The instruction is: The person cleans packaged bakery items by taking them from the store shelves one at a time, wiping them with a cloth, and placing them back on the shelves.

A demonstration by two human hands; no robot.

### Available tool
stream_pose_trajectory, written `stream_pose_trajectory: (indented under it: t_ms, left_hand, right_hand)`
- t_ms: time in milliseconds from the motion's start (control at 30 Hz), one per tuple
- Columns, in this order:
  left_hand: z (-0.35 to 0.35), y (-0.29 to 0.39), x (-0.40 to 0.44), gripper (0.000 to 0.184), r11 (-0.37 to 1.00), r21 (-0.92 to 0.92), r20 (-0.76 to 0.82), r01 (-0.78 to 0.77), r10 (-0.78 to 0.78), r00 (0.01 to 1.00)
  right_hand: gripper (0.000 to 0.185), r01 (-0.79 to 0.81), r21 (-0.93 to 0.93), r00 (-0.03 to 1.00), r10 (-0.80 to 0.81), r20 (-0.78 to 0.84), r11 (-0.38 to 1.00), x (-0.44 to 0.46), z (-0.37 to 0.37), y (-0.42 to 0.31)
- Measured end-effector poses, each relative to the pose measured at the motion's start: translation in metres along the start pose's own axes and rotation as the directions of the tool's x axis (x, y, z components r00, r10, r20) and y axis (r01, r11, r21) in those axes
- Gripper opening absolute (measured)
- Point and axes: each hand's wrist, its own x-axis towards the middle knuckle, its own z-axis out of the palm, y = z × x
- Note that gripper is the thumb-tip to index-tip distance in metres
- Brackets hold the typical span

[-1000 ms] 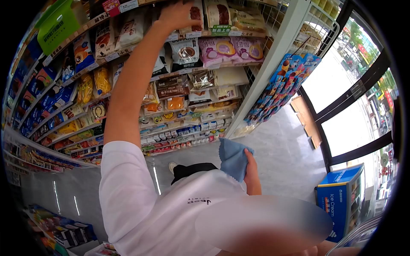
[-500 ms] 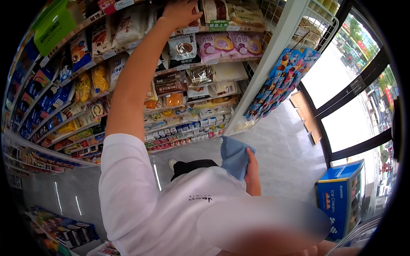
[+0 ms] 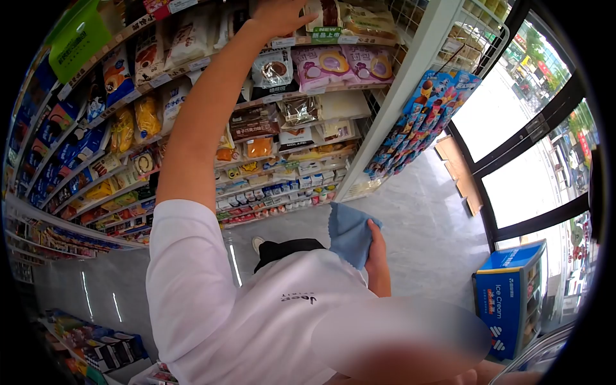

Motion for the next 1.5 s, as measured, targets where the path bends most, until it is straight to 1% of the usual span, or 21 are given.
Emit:
stream_pose_trajectory:
  t_ms: [67,167,267,367,467,567,667,767,867,967,1067,1167,1267,1367,1467,1500]
  left_hand:
    - [0.002,0.003,0.007,0.070,0.999,0.045,0.016,-0.029,0.029,0.999]
    - [0.007,0.002,0.009,0.072,0.971,0.220,0.004,-0.096,0.098,0.995]
    - [-0.004,0.010,0.007,0.076,0.961,0.272,0.071,-0.048,0.030,0.997]
    - [0.002,0.004,0.009,0.077,0.956,0.284,0.048,-0.075,0.064,0.997]
    - [0.001,0.004,0.010,0.079,0.947,0.309,0.082,-0.090,0.068,0.994]
    - [0.005,0.002,0.012,0.079,0.943,0.318,0.082,-0.100,0.078,0.994]
    - [-0.004,0.014,0.007,0.074,0.965,0.259,0.096,-0.035,0.011,0.995]
    - [0.017,-0.005,0.016,0.065,0.947,0.309,-0.025,-0.092,0.105,0.994]
    - [0.004,0.007,0.012,0.058,0.963,0.270,0.032,-0.005,-0.004,0.999]
    - [-0.014,0.027,0.001,0.060,0.966,0.258,0.070,0.035,-0.055,0.996]
    - [0.002,0.010,0.003,0.065,0.918,0.372,-0.022,-0.136,0.155,0.988]
    - [-0.010,0.020,-0.005,0.071,0.934,0.328,0.027,-0.142,0.141,0.990]
    - [-0.004,0.008,-0.005,0.074,0.949,0.221,-0.013,-0.225,0.234,0.972]
    - [-0.003,0.003,-0.003,0.078,0.946,0.194,0.017,-0.260,0.262,0.965]
    - [0.004,-0.003,-0.002,0.082,0.920,0.267,0.005,-0.286,0.296,0.955]
    - [0.005,-0.003,-0.001,0.083,0.915,0.292,0.029,-0.279,0.283,0.959]
  right_hand:
    - [0.053,0.009,-0.008,1.000,-0.010,-0.020,1.000,-0.003,0.001,-0.002]
    - [0.052,0.018,0.016,0.998,-0.017,-0.054,1.000,-0.004,-0.003,-0.001]
    - [0.052,0.021,0.026,0.997,-0.019,-0.075,0.999,-0.004,-0.009,-0.001]
    - [0.052,0.024,0.024,0.996,-0.022,-0.084,0.999,-0.005,-0.011,-0.002]
    - [0.052,0.003,0.047,0.998,0.000,-0.064,0.999,-0.001,-0.015,0.000]
    - [0.051,0.021,0.065,0.999,-0.019,-0.025,0.998,0.003,-0.016,0.001]
    - [0.050,0.013,0.078,1.000,-0.012,-0.012,0.997,-0.001,-0.007,-0.003]
    - [0.049,0.013,0.084,1.000,-0.012,-0.005,0.996,0.002,-0.010,-0.003]
    - [0.049,0.010,0.093,1.000,-0.009,-0.013,0.996,0.006,-0.015,-0.001]
    - [0.051,0.012,0.095,0.999,-0.009,-0.034,0.995,0.011,-0.022,0.002]
    - [0.051,0.004,0.103,0.998,0.003,-0.068,0.995,0.014,-0.025,0.003]
    - [0.052,0.025,0.098,0.997,-0.017,-0.077,0.995,0.016,-0.030,0.003]
    - [0.053,0.032,0.099,0.998,-0.027,-0.059,0.995,0.014,-0.027,0.001]
    - [0.054,0.038,0.112,0.999,-0.035,-0.024,0.993,0.016,-0.030,0.002]
    - [0.054,0.021,0.132,1.000,-0.020,-0.005,0.991,0.017,-0.031,0.002]
    - [0.054,0.016,0.137,1.000,-0.014,-0.013,0.990,0.016,-0.030,0.001]
